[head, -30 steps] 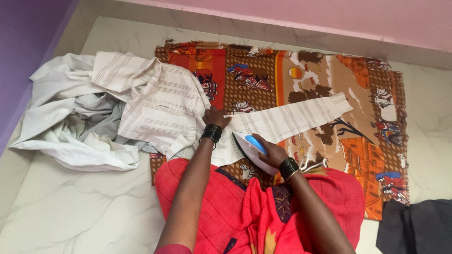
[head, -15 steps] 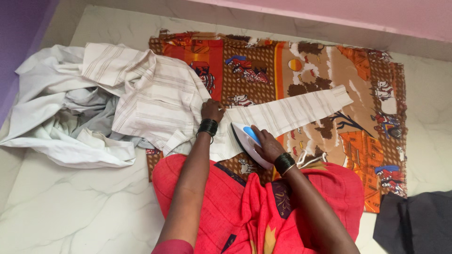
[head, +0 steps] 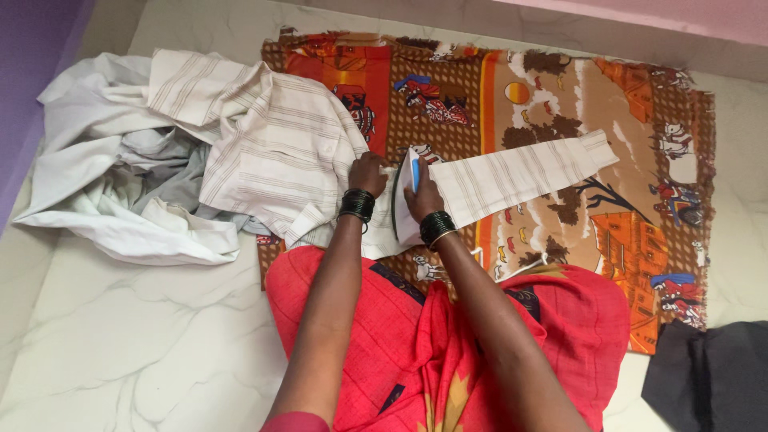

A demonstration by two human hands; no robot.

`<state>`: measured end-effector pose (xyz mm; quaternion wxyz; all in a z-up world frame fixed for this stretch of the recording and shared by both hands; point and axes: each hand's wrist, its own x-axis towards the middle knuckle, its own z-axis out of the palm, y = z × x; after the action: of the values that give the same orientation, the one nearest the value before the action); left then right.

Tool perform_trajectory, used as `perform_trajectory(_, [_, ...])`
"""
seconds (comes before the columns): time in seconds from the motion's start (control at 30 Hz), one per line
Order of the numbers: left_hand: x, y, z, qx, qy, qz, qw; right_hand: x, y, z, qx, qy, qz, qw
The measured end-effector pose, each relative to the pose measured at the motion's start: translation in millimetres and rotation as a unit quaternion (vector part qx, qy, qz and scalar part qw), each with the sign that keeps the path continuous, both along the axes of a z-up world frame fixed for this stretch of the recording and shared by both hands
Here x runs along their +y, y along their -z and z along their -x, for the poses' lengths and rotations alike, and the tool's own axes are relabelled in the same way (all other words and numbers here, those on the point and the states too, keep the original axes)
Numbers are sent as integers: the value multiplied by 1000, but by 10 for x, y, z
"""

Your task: The person irons a white striped shirt laid out on a patterned mat on the floor. They use a handheld electric iron to smooth the sleeves and body of the shirt, adjusting the fabric with their hands as needed.

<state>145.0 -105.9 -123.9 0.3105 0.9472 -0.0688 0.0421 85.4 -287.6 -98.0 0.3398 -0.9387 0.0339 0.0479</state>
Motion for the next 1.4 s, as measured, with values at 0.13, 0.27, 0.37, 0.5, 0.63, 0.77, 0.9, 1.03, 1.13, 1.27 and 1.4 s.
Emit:
perform_trajectory(0.13, [52,-568,282,70,17,-20,997,196,17,135,39,54,25,997])
perform_trajectory(0.27, [218,-1024,588,6,32,15,999,325,-143,501,63,54,50,995])
perform_trajectory(0.37, [193,-1056,890,11,0,75,997,369,-241,690,83,60,74,992])
perform_trajectory(0.5, [-84,-755,1106,82,-23,167,982,337,-341,459,76,54,84,992])
perform_trajectory(0.63, [-357,-264,1141,-3,14,119,993,242,-387,150,108,54,99,988])
perform_trajectory(0.77, [-406,4,1111,89,13,39,995,169,-454,238,110,46,117,986])
perform_trajectory(0.9, [-391,-53,1158,186,15,-112,976,30,-549,426,99,38,130,986])
perform_trajectory(1.03, [-369,-226,1176,292,-18,-164,942,-206,-658,472,113,46,141,982])
perform_trajectory(1.13, [-343,-319,1179,282,-23,-165,945,-410,-738,422,141,67,147,977])
perform_trajectory(1.27, [-351,-328,1188,302,-23,-159,940,-758,-719,398,109,77,172,976])
perform_trajectory(1.4, [-338,-366,1187,329,-23,-170,929,-1000,-664,345,143,102,174,969])
